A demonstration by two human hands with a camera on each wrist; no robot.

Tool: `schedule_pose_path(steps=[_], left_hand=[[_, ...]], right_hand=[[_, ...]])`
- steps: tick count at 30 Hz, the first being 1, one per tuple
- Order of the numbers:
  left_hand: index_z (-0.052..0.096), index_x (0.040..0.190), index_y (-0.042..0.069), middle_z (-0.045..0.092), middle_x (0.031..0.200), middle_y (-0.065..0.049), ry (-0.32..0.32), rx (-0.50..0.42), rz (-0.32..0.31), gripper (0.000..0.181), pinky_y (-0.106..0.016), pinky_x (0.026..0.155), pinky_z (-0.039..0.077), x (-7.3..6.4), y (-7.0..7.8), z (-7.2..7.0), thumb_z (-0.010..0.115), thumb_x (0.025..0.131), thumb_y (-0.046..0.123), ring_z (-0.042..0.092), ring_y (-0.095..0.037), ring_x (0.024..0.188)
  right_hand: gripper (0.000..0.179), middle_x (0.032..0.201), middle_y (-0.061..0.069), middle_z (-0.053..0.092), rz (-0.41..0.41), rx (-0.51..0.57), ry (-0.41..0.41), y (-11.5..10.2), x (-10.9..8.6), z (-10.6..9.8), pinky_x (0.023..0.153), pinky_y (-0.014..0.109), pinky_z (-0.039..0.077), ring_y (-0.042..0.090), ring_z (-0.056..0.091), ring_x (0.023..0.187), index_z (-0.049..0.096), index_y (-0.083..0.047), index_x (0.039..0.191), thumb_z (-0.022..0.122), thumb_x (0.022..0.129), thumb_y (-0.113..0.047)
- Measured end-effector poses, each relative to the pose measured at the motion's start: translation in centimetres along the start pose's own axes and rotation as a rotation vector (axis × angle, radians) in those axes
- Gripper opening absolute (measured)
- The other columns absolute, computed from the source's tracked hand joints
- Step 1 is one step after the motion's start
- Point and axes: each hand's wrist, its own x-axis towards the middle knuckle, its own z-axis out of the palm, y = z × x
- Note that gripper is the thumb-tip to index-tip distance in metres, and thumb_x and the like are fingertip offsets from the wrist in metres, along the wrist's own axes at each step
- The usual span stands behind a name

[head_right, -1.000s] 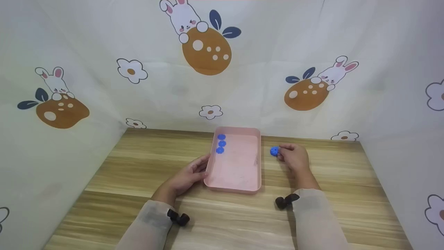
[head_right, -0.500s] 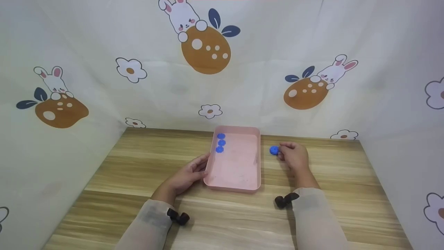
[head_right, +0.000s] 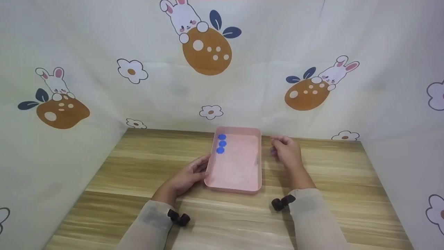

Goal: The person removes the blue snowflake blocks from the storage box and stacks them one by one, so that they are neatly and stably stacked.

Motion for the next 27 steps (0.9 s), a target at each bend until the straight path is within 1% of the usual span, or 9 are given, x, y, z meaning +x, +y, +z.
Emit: schedule_pose_path(steps=[5, 7, 10, 13, 15, 17, 19, 22, 27], left_hand=[[0.029, 0.170, 0.015, 0.030, 0.178, -0.009, 0.003, 0.013, 0.011, 0.074, -0.048, 0.136, 0.026, 0.0, 0.1, 0.0, 0.061, 0.105, 0.006, 0.028, -0.029, 0.166], [0.029, 0.170, 0.015, 0.030, 0.178, -0.009, 0.000, 0.021, 0.017, 0.074, -0.047, 0.136, 0.027, 0.0, 0.1, 0.1, 0.061, 0.105, 0.006, 0.029, -0.029, 0.166], [0.028, 0.170, 0.013, 0.029, 0.178, -0.011, -0.016, 0.008, 0.030, 0.074, -0.048, 0.136, 0.026, 0.2, -0.2, 0.0, 0.061, 0.105, 0.005, 0.028, -0.031, 0.166], [0.027, 0.171, 0.011, 0.028, 0.178, -0.012, -0.034, -0.018, 0.034, 0.074, -0.050, 0.136, 0.025, 0.3, -0.3, 0.1, 0.060, 0.105, 0.003, 0.026, -0.032, 0.167], [0.027, 0.170, 0.011, 0.027, 0.179, -0.013, -0.038, -0.026, 0.035, 0.074, -0.049, 0.137, 0.025, 0.3, -0.2, 0.1, 0.059, 0.104, 0.002, 0.025, -0.032, 0.167], [0.027, 0.170, 0.010, 0.027, 0.179, -0.013, -0.038, -0.027, 0.035, 0.074, -0.049, 0.137, 0.024, 0.3, -0.2, 0.2, 0.059, 0.104, 0.002, 0.025, -0.032, 0.167], [0.026, 0.170, 0.010, 0.027, 0.179, -0.013, -0.038, -0.030, 0.038, 0.074, -0.049, 0.137, 0.024, 0.3, -0.2, 0.2, 0.059, 0.104, 0.001, 0.024, -0.032, 0.167], [0.026, 0.170, 0.009, 0.026, 0.179, -0.014, -0.035, -0.035, 0.042, 0.075, -0.050, 0.137, 0.024, 0.2, -0.1, 0.2, 0.059, 0.104, 0.001, 0.023, -0.033, 0.167], [0.026, 0.170, 0.006, 0.026, 0.178, -0.015, -0.028, -0.032, 0.051, 0.075, -0.049, 0.137, 0.023, 0.1, -0.1, 0.1, 0.060, 0.103, 0.000, 0.023, -0.033, 0.167]], right_hand=[[0.027, 0.093, -0.006, 0.070, -0.024, 0.036, -0.042, -1.1, -0.5, 1.5, 0.078, 0.026, 0.065, 0.010, 0.070, 0.081, 0.070, -0.001, 0.123, 0.069, 0.105, -0.021], [0.032, 0.092, -0.007, 0.071, -0.021, 0.033, -0.055, -1.5, -0.9, 2.0, 0.078, 0.025, 0.065, 0.010, 0.069, 0.081, 0.068, 0.001, 0.125, 0.070, 0.104, -0.023], [0.025, 0.087, -0.006, 0.073, -0.055, 0.064, -0.079, -2.2, -1.5, 2.8, 0.073, 0.024, 0.064, 0.010, 0.068, 0.076, 0.073, -0.001, 0.119, 0.071, 0.103, -0.020], [0.012, 0.081, -0.002, 0.074, -0.114, 0.099, -0.100, -2.9, -2.2, 3.7, 0.067, 0.023, 0.064, 0.010, 0.068, 0.070, 0.077, -0.006, 0.106, 0.072, 0.103, -0.016], [0.008, 0.081, 0.000, 0.074, -0.151, 0.117, -0.122, -3.3, -2.4, 4.3, 0.066, 0.023, 0.064, 0.011, 0.068, 0.069, 0.078, -0.009, 0.101, 0.071, 0.103, -0.014], [0.008, 0.082, 0.000, 0.074, -0.166, 0.116, -0.145, -3.6, -2.5, 5.1, 0.066, 0.023, 0.064, 0.011, 0.069, 0.070, 0.078, -0.011, 0.100, 0.071, 0.103, -0.013], [0.008, 0.084, 0.000, 0.073, -0.164, 0.104, -0.170, -3.9, -2.4, 5.9, 0.067, 0.023, 0.065, 0.011, 0.069, 0.072, 0.077, -0.011, 0.101, 0.070, 0.103, -0.013], [0.011, 0.086, -0.002, 0.071, -0.147, 0.047, -0.198, -4.3, -1.7, 7.2, 0.069, 0.023, 0.065, 0.011, 0.068, 0.075, 0.078, -0.010, 0.108, 0.069, 0.104, -0.016], [0.023, 0.089, -0.002, 0.069, -0.106, -0.025, -0.199, -4.7, 0.0, 9.4, 0.072, 0.023, 0.065, 0.012, 0.068, 0.077, 0.075, -0.005, 0.119, 0.066, 0.105, -0.021]])
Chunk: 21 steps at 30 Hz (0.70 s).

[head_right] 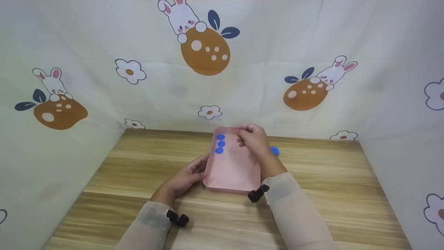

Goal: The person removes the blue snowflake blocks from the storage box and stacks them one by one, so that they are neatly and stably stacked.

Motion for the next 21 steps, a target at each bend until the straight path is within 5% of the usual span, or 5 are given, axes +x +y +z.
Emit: schedule_pose_path(steps=[12, 19, 21], left_hand=[[0.028, 0.170, 0.011, 0.028, 0.178, -0.013, 0.005, 0.008, -0.006, 0.074, -0.048, 0.136, 0.027, 0.0, -0.1, -0.2, 0.058, 0.103, -0.001, 0.026, -0.032, 0.166], [0.026, 0.170, 0.007, 0.027, 0.178, -0.018, -0.009, 0.012, 0.018, 0.074, -0.050, 0.136, 0.027, 0.2, -0.3, -0.1, 0.058, 0.104, -0.002, 0.025, -0.035, 0.166], [0.026, 0.170, 0.007, 0.027, 0.178, -0.017, -0.006, 0.014, 0.017, 0.074, -0.050, 0.135, 0.028, 0.3, -0.3, 0.0, 0.058, 0.104, -0.001, 0.025, -0.034, 0.166]], right_hand=[[0.038, 0.086, 0.003, 0.072, 0.062, -0.071, 0.003, 1.3, 4.9, 3.3, 0.065, 0.022, 0.062, 0.012, 0.066, 0.073, 0.069, 0.005, 0.133, 0.063, 0.102, -0.017], [0.031, 0.116, 0.011, 0.079, 0.122, -0.360, 0.043, 1.8, 5.5, 4.2, 0.083, 0.031, 0.065, 0.021, 0.074, 0.095, 0.077, -0.022, 0.128, 0.068, 0.102, -0.037], [0.031, 0.123, 0.012, 0.078, 0.117, -0.366, 0.011, 2.2, 5.6, 4.5, 0.088, 0.035, 0.064, 0.026, 0.073, 0.104, 0.076, -0.024, 0.128, 0.068, 0.103, -0.039]])
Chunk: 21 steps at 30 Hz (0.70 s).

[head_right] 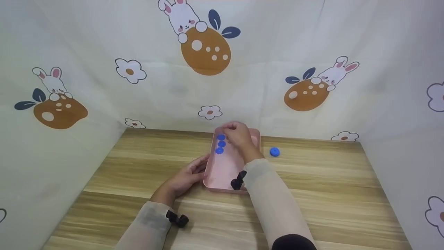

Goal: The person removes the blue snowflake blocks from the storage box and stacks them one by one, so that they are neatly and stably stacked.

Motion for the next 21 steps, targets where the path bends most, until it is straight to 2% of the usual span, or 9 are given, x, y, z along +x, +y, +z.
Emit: schedule_pose_path(steps=[3, 6, 9, 12, 18, 21], left_hand=[[0.026, 0.170, 0.008, 0.027, 0.178, -0.016, -0.004, -0.007, 0.000, 0.074, -0.049, 0.135, 0.028, 0.0, 0.0, 0.0, 0.058, 0.104, -0.002, 0.025, -0.034, 0.166], [0.027, 0.170, 0.008, 0.027, 0.178, -0.016, -0.006, -0.008, 0.001, 0.074, -0.049, 0.135, 0.029, -0.1, -0.1, 0.0, 0.058, 0.104, -0.001, 0.025, -0.034, 0.166], [0.027, 0.170, 0.008, 0.028, 0.178, -0.016, -0.007, -0.012, 0.003, 0.073, -0.050, 0.135, 0.029, -0.1, 0.0, 0.0, 0.058, 0.104, -0.001, 0.025, -0.035, 0.166], [0.027, 0.170, 0.009, 0.028, 0.178, -0.015, -0.004, -0.008, -0.007, 0.073, -0.050, 0.135, 0.027, -0.2, 0.1, 0.0, 0.057, 0.105, 0.000, 0.025, -0.034, 0.166], [0.027, 0.170, 0.011, 0.029, 0.178, -0.013, 0.002, 0.026, -0.013, 0.073, -0.049, 0.136, 0.026, -0.2, 0.1, 0.0, 0.059, 0.105, 0.004, 0.027, -0.032, 0.166], [0.027, 0.170, 0.010, 0.029, 0.178, -0.013, 0.001, 0.034, -0.009, 0.073, -0.049, 0.136, 0.027, -0.2, 0.1, -0.1, 0.059, 0.105, 0.005, 0.028, -0.032, 0.166]], right_hand=[[0.027, 0.122, 0.016, 0.074, -0.036, 0.070, -0.058, 0.9, 0.5, 0.7, 0.084, 0.036, 0.062, 0.032, 0.069, 0.103, 0.075, -0.019, 0.127, 0.066, 0.104, -0.031], [0.025, 0.114, 0.018, 0.071, -0.065, 0.134, -0.108, 2.1, 1.0, 1.2, 0.077, 0.034, 0.061, 0.031, 0.066, 0.095, 0.074, -0.011, 0.126, 0.066, 0.104, -0.020], [0.025, 0.105, 0.013, 0.071, -0.085, 0.095, -0.131, 2.9, 1.4, 1.4, 0.073, 0.030, 0.061, 0.025, 0.065, 0.087, 0.075, -0.008, 0.124, 0.068, 0.102, -0.018], [0.027, 0.106, 0.009, 0.073, -0.108, 0.033, -0.153, 3.3, 1.5, 1.4, 0.072, 0.028, 0.060, 0.022, 0.065, 0.085, 0.077, -0.007, 0.125, 0.071, 0.101, -0.019], [0.028, 0.113, 0.008, 0.075, -0.150, -0.056, -0.201, 3.7, 1.4, 1.1, 0.071, 0.023, 0.057, 0.018, 0.065, 0.086, 0.079, -0.011, 0.124, 0.073, 0.097, -0.014], [0.029, 0.112, 0.006, 0.077, -0.181, -0.109, -0.227, 3.9, 1.5, 1.0, 0.077, 0.022, 0.057, 0.017, 0.066, 0.093, 0.080, -0.014, 0.122, 0.074, 0.093, -0.013]])
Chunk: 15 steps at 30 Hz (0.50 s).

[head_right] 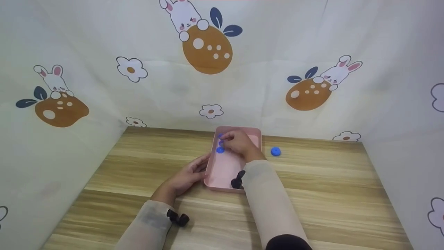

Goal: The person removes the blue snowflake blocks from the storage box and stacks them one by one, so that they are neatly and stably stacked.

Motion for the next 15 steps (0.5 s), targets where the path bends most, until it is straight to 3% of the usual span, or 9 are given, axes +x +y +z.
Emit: schedule_pose_path(steps=[6, 15], left_hand=[[0.026, 0.171, 0.010, 0.027, 0.178, -0.013, -0.003, -0.007, -0.004, 0.075, -0.048, 0.137, 0.025, 0.00, 0.13, 0.06, 0.058, 0.104, 0.002, 0.026, -0.033, 0.166], [0.025, 0.170, 0.007, 0.024, 0.179, -0.014, -0.010, -0.028, 0.002, 0.075, -0.049, 0.137, 0.024, 0.05, 0.05, 0.09, 0.058, 0.104, 0.000, 0.023, -0.033, 0.167]], right_hand=[[0.027, 0.108, 0.000, 0.079, -0.040, -0.121, -0.048, 0.27, 0.08, 0.07, 0.085, 0.022, 0.056, 0.015, 0.066, 0.098, 0.082, -0.017, 0.115, 0.082, 0.087, -0.016], [0.034, 0.110, 0.003, 0.077, -0.085, -0.222, -0.126, -0.28, 0.01, -0.07, 0.086, 0.026, 0.054, 0.018, 0.062, 0.098, 0.082, -0.016, 0.120, 0.086, 0.087, -0.015]])
